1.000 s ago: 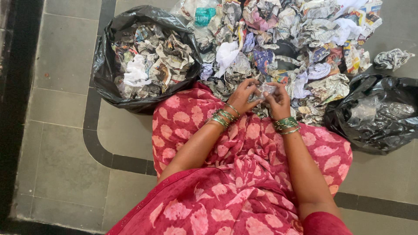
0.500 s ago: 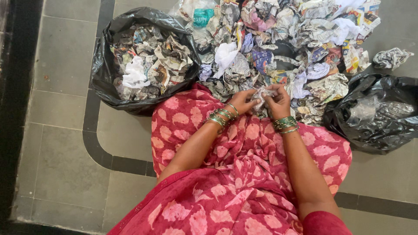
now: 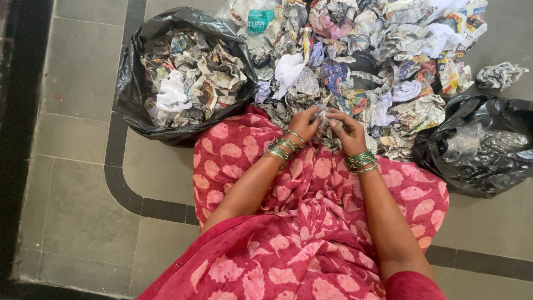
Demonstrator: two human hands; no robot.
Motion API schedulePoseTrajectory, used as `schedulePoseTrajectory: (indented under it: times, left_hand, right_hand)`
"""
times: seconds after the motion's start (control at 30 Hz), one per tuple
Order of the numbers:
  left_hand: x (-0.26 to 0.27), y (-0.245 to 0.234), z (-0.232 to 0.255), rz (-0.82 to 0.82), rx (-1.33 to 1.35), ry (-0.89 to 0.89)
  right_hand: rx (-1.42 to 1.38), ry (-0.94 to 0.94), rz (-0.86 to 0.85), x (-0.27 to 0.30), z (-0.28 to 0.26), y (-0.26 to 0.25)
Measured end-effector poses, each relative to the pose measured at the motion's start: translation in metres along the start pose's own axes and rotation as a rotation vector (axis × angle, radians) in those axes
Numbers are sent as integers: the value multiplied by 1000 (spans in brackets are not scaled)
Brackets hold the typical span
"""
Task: The person sits on the floor and sorts through a large pile of crumpled paper and plastic waste. They pick up individual pieces, crumple them, and place them into black plastic bags positioned on either side.
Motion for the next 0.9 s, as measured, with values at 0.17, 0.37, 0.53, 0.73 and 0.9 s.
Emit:
schedulePoseTrajectory:
  times: [0.17, 0.37, 0.53, 0.73, 0.9]
  left_hand:
    - [-6, 16, -9, -127, 10, 19]
    - [-6, 37, -19, -517, 547, -49]
    - [0, 22, -9, -267, 156, 188]
    - [4, 23, 2, -349, 389, 136]
    - [3, 19, -2, -241, 203, 83]
  right_hand:
    - [67, 38, 24, -1, 5, -3]
    - [82, 78, 207, -1, 1, -10]
    - [118, 1, 203, 2, 12, -21]
    - [26, -9, 203, 6, 24, -22]
    - [-30, 40, 193, 6, 20, -14]
Point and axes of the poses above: each hand's wrist, its own x-axis away from the middle knuckle, its own y-axis out of the palm, z = x × y, the point moved 4 cm from there along -x, towards the middle knuckle, and after that the axes turned 13 degrees about -y, right-handed, at the moved point
